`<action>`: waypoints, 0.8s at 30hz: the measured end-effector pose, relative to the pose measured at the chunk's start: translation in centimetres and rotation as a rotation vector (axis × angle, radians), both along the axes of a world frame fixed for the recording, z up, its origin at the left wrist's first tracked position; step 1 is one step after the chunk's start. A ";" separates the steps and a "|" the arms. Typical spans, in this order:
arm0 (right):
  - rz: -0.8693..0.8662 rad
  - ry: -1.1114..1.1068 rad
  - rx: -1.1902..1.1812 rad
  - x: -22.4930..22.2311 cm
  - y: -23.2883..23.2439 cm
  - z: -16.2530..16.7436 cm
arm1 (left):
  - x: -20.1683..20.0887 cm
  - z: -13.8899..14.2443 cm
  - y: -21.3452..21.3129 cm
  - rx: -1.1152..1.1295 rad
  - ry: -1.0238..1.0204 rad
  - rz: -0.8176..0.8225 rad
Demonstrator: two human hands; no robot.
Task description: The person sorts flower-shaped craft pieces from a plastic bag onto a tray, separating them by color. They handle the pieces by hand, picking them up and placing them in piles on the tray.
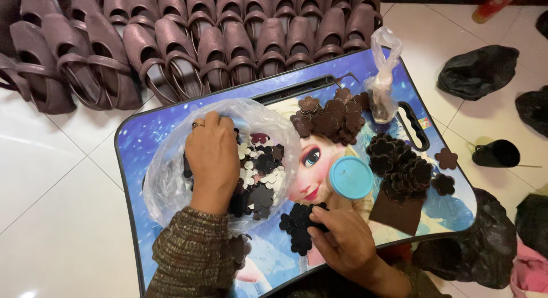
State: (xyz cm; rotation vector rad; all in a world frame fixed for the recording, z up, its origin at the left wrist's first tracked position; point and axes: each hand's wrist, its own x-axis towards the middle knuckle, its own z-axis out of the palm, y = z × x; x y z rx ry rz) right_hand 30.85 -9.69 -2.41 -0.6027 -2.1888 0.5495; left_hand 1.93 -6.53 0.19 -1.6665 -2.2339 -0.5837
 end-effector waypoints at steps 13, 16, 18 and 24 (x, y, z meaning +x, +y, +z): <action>0.397 -0.160 -0.142 -5.5 1.2 6.5 | 5.7 4.4 -8.5 0.230 -1.306 0.231; 0.457 -0.235 -0.179 -8.6 1.9 6.8 | 6.4 3.3 -9.6 0.381 -1.426 0.193; 0.276 -0.294 -0.228 -9.8 2.3 6.4 | 6.7 2.7 -10.0 0.421 -1.449 0.227; 0.520 -0.221 -0.281 -9.2 1.7 5.5 | 6.5 2.2 -10.0 0.417 -1.374 0.300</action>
